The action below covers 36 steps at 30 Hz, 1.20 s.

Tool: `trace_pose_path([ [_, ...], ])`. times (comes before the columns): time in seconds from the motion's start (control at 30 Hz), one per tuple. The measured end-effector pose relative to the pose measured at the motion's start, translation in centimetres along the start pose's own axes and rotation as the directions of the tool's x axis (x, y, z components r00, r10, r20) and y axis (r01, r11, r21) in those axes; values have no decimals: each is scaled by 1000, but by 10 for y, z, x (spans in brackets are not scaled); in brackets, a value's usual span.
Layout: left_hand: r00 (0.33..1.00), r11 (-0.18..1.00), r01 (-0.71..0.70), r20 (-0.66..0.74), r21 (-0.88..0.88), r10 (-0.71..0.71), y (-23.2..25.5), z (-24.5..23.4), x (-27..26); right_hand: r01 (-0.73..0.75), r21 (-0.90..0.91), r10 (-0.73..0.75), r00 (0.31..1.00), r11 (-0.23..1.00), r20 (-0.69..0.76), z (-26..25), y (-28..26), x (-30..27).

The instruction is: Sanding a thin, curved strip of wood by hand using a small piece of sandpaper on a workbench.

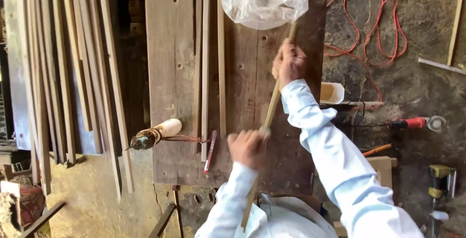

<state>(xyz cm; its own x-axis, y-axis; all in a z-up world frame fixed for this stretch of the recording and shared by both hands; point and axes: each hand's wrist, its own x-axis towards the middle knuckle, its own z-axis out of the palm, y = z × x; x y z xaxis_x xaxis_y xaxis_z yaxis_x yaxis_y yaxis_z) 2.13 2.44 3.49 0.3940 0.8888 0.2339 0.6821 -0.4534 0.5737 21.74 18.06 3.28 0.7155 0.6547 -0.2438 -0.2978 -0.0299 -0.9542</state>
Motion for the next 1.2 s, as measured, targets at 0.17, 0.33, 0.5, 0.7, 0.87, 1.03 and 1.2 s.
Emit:
trace_pose_path([
  [0.17,963,988,152,227,-11,-146,-13,-1,-41,-102,66,108,990,993,-86,0,13,7],
  [0.33,994,996,75,72,38,-77,-6,12,0,-81,10,81,995,997,-63,3,4,2],
  [0.5,898,971,225,367,86,-241,-12,-18,-55,-41,-87,37,998,995,-50,2,11,6],
  [0.7,942,963,241,209,124,-263,10,-3,14,-75,-77,71,996,994,-54,-1,6,7],
  [0.87,924,943,328,190,59,-333,15,-16,-1,-108,-37,105,991,993,-78,-3,18,14],
  [1.03,933,942,272,187,196,-308,8,11,1,-93,-27,92,995,995,-48,1,6,4],
  [1.2,900,930,339,239,141,-364,-8,-11,-43,-95,-68,90,993,993,-76,7,5,7],
])
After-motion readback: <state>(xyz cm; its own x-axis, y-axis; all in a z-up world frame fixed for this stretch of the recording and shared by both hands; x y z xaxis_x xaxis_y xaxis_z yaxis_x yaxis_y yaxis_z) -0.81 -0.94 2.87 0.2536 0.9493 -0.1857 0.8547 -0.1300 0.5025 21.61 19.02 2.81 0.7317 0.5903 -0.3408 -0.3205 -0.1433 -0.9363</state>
